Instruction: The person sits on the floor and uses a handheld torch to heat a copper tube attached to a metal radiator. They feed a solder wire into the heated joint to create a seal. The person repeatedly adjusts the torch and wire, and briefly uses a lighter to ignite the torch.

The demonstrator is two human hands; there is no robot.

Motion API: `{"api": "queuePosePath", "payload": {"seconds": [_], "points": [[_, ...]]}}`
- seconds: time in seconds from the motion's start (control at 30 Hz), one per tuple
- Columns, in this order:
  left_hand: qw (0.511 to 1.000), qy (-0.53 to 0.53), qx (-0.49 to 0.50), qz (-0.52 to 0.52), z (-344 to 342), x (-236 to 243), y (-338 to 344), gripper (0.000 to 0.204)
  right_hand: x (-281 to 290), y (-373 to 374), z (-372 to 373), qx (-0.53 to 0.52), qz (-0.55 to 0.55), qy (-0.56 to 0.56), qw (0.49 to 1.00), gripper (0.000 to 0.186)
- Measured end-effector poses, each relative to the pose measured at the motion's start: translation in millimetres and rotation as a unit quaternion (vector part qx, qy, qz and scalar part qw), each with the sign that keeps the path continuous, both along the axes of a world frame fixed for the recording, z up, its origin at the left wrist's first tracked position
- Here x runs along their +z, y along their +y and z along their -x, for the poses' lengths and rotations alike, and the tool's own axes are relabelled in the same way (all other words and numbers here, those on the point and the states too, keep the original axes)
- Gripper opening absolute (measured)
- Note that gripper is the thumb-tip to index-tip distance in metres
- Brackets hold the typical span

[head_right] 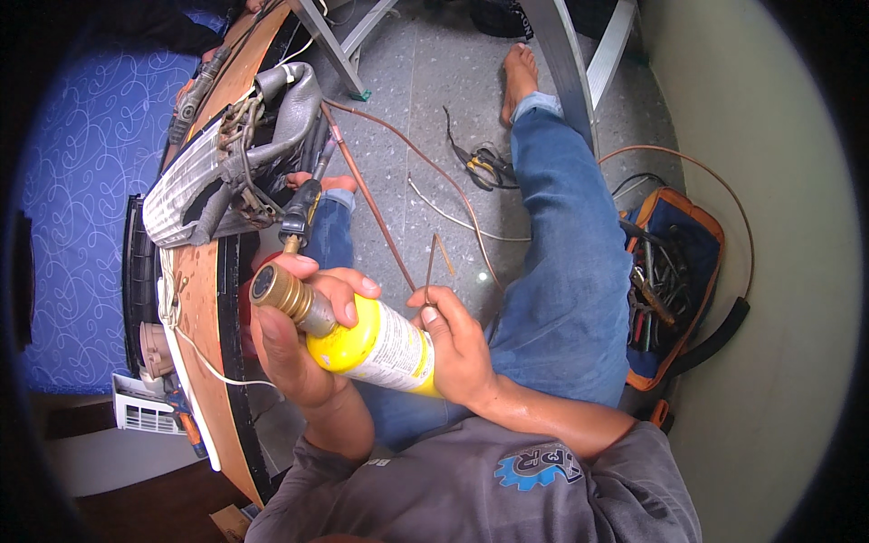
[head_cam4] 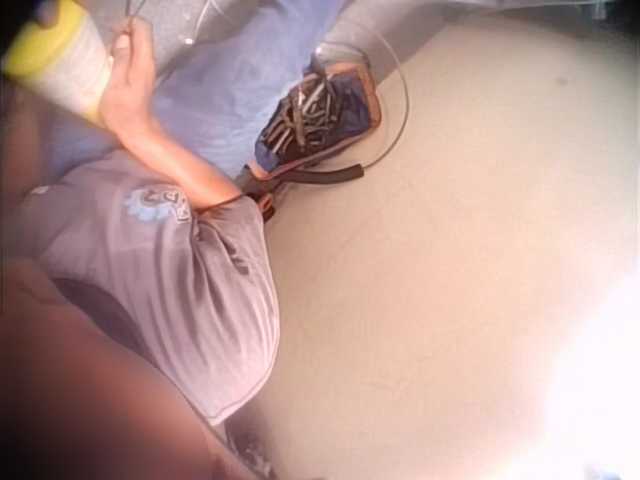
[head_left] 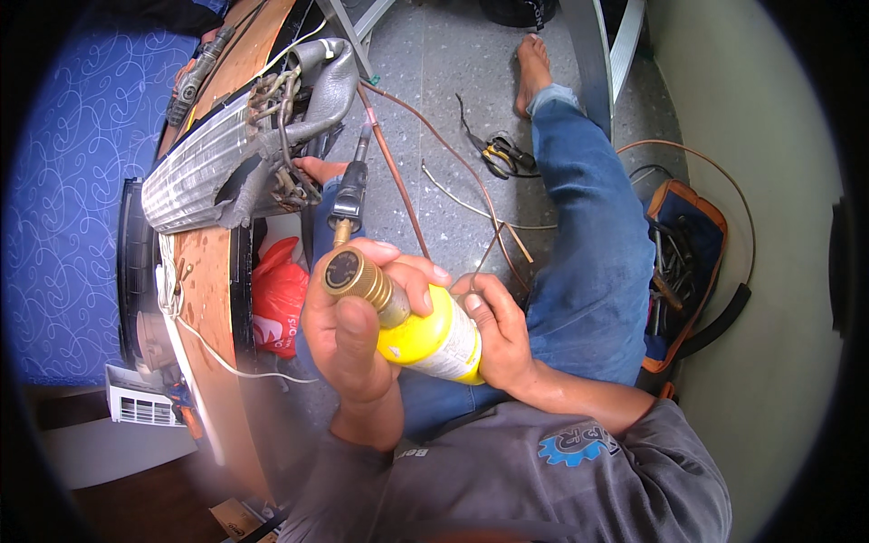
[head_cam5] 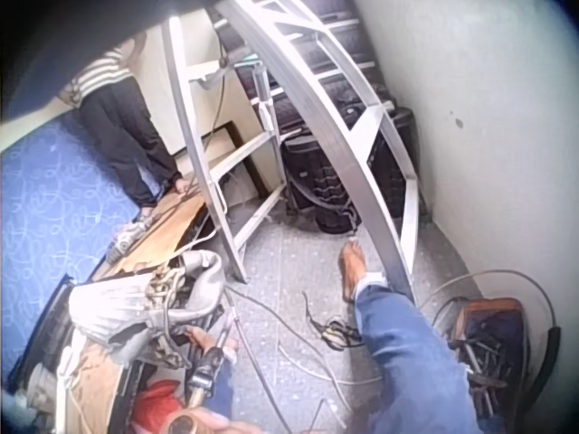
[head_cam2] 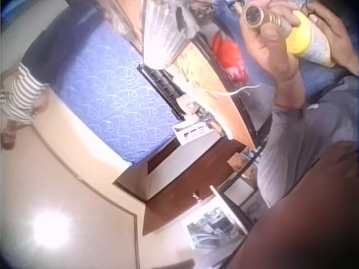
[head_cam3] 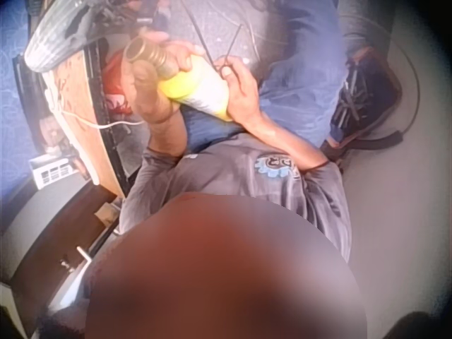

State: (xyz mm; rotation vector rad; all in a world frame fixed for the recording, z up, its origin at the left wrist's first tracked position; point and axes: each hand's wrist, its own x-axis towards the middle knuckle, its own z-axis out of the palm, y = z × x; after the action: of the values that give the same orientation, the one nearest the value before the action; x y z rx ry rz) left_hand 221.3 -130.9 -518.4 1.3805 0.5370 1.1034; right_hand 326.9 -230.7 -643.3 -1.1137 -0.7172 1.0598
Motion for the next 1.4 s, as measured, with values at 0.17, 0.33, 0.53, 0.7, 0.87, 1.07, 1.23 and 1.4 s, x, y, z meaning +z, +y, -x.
{"api": "queuePosePath", "payload": {"seconds": [0.17,0.33,0.53,0.7,0.87,1.07,1.23,1.4], "points": [[1.0,-0.002,-0.005,0.003,-0.4,-0.8,0.3,0.071,0.1,0.3,-1.2,-0.004,-0.003,-0.009,1.0,0.021],[1.0,-0.006,-0.003,0.004,-0.9,-2.5,1.1,0.072,1.4,0.2,-2.9,-0.004,-0.002,-0.015,1.0,0.022],[1.0,-0.009,-0.005,0.004,-1.3,-3.2,0.8,0.071,1.1,0.5,-2.4,-0.006,-0.004,-0.014,1.0,0.022],[1.0,-0.007,-0.003,-0.001,-2.5,-3.2,0.8,0.071,-0.8,0.8,-2.1,-0.009,-0.007,-0.018,1.0,0.022],[1.0,-0.013,-0.007,0.006,-3.0,-2.8,0.5,0.071,-1.5,0.6,-2.2,-0.006,-0.006,-0.005,1.0,0.021],[1.0,-0.009,-0.007,0.007,-3.0,-2.4,0.4,0.072,-0.7,-0.2,-2.7,-0.003,0.002,-0.01,1.0,0.021],[1.0,-0.006,-0.002,0.007,-3.5,-2.6,0.4,0.072,-0.6,0.2,-2.7,-0.007,0.0,-0.015,1.0,0.021],[1.0,-0.007,-0.001,0.006,-3.7,-3.1,0.6,0.072,-0.5,0.0,-2.3,-0.005,0.001,-0.005,1.0,0.021]]}}
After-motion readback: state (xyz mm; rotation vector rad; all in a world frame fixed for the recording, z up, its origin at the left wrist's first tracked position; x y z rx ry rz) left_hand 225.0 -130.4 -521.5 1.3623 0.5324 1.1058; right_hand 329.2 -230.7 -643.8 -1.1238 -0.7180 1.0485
